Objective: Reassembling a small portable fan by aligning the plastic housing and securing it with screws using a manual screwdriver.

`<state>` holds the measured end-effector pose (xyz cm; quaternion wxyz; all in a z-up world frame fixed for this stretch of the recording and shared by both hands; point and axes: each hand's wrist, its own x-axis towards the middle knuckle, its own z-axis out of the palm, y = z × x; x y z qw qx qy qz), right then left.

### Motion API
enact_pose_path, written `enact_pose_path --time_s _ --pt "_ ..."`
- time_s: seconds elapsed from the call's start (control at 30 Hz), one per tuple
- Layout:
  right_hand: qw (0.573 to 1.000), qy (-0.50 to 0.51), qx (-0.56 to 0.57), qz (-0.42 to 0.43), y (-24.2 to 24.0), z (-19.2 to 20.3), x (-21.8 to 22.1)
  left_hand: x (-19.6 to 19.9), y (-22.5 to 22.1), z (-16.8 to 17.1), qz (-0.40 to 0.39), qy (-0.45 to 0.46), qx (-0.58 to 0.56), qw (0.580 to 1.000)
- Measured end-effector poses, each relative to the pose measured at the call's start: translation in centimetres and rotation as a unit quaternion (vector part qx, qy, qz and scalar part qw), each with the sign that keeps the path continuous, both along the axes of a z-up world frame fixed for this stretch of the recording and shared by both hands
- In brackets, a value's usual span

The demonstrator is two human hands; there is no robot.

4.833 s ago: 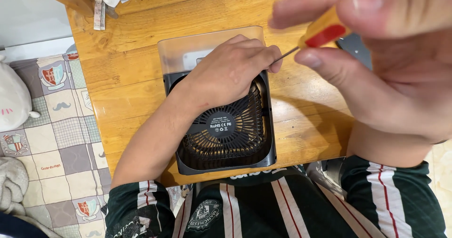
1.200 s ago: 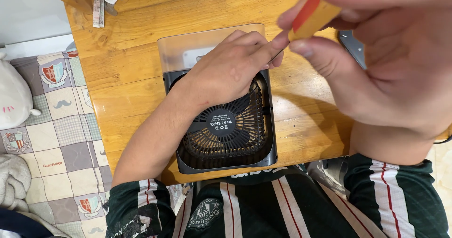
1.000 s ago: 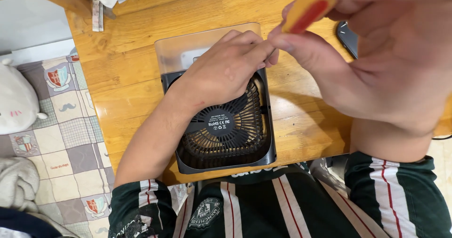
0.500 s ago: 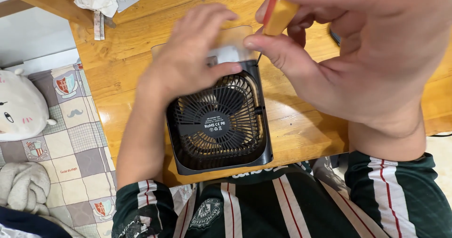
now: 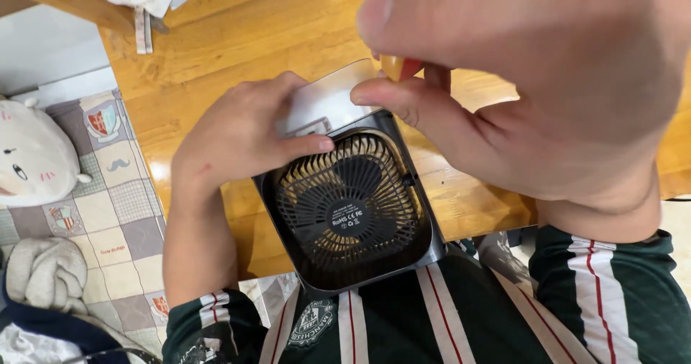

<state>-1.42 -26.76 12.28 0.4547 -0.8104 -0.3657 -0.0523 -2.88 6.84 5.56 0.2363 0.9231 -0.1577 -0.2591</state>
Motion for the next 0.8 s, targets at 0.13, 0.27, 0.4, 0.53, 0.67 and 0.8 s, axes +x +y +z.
enact_pose_path --time_s 0.13,0.27,0.4,0.53,0.67,0.8 --pt "1.0 0.004 -0.008 0.02 -0.4 0.1 0.6 -3.2 3.7 -1.1 0.067 -0.068 -0.058 0.994" --pt "0.999 0.006 -0.016 0.032 0.1 0.8 -0.9 -7.2 5.5 -4.8 0.299 0.057 -0.199 0.932" --pt "0.999 0.001 -0.02 0.046 0.1 1.3 -0.8 -10.2 4.0 -6.7 0.35 0.013 -0.36 0.865" --pt "0.998 -0.007 -0.033 0.061 0.8 2.4 -1.0 -12.1 2.5 -6.8 0.389 -0.075 -0.498 0.771" --pt "0.999 0.048 0.017 0.019 0.5 1.6 -2.5 -13.2 2.0 -6.2 0.394 -0.26 -0.462 0.751" --pt "0.999 0.038 0.024 0.01 -1.9 -1.2 -1.8 -14.5 0.2 -7.2 0.369 -0.377 -0.429 0.733"
